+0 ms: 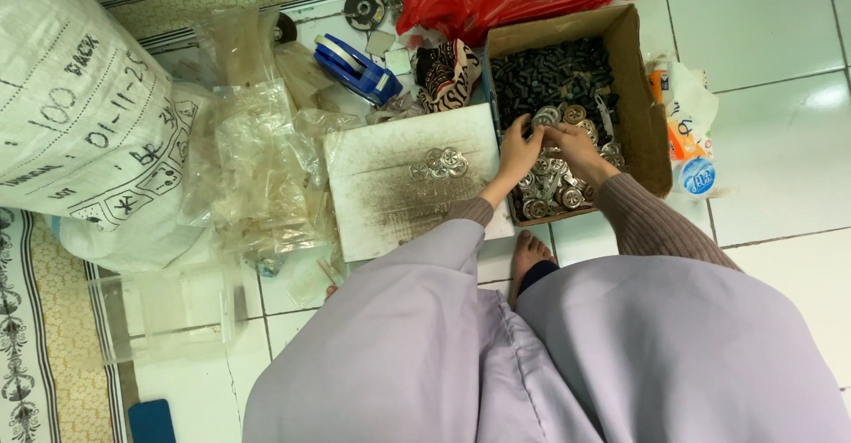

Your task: The person picks up metal parts from a box and place them into small plastic bags, then closes the bags.

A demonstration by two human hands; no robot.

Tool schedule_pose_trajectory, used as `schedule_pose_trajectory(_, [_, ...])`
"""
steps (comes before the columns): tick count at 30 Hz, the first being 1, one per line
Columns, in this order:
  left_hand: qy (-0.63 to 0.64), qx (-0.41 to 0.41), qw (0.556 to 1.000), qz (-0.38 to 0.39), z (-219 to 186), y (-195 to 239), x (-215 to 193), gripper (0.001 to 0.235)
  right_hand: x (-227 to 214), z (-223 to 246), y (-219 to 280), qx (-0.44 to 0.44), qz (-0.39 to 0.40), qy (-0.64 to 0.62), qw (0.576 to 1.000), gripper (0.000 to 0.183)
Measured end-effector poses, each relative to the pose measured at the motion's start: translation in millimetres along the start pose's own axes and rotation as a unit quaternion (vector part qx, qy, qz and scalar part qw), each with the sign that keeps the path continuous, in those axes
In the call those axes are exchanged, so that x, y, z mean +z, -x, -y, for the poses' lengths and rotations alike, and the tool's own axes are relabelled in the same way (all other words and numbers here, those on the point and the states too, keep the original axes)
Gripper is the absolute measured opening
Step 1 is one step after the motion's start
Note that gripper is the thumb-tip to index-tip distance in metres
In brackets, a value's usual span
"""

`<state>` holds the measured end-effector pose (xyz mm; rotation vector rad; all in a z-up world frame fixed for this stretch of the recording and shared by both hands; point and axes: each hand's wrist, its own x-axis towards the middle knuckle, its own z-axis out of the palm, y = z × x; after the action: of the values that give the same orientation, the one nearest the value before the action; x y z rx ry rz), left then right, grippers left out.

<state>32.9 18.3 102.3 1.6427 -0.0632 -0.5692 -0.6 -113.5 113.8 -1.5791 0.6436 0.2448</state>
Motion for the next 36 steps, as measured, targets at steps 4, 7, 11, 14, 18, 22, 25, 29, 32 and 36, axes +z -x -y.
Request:
schedule_pose_trajectory(4, [0.071,0.000,0.997,0.022,4,-1,0,0.048,0,11,14,0.062,0.049,-0.012,0.997,0.022])
schedule_pose_trajectory(7, [0.123,-0.015,0.992,0.011,2,2,-1,0.038,-4,3,12,0.051,0.057,-0.010,0.997,0.048])
schedule_pose_trajectory(11, [0.139,-0.018,0.990,-0.016,3,1,0,0.053,-20,-30,-17,0.038,0.017,-0.007,0.999,0.059])
schedule_pose_trajectory(14, [0.101,-0.017,0.995,0.009,5,-2,-2,0.065,-25,-33,-24,0.021,0.013,-0.014,1.000,0.053])
schedule_pose_trajectory(18, [0.071,-0.017,0.996,0.050,33,-21,5,0.058,-20,-15,-11,-0.002,0.035,-0.029,0.999,0.047])
schedule_pose_trajectory(22, [0.122,0.002,0.992,0.034,29,-13,5,0.041,-14,-2,-2,-0.003,0.040,-0.039,0.998,0.027])
schedule_pose_trajectory(25, [0.149,0.016,0.989,0.011,42,-19,6,0.034,-10,5,2,0.005,0.054,-0.055,0.997,0.018])
schedule_pose_trajectory(29, [0.264,-0.014,0.964,-0.007,52,-27,-4,0.035,-9,10,-2,0.017,0.098,-0.077,0.992,0.026])
schedule_pose_trajectory(32, [0.228,-0.021,0.973,-0.005,41,-18,-37,0.034,3,29,14,0.014,0.103,-0.045,0.994,0.023])
schedule_pose_trajectory(36, [0.073,0.015,0.997,0.019,32,-9,-86,0.033,16,20,2,-0.053,0.138,0.066,0.987,0.025])
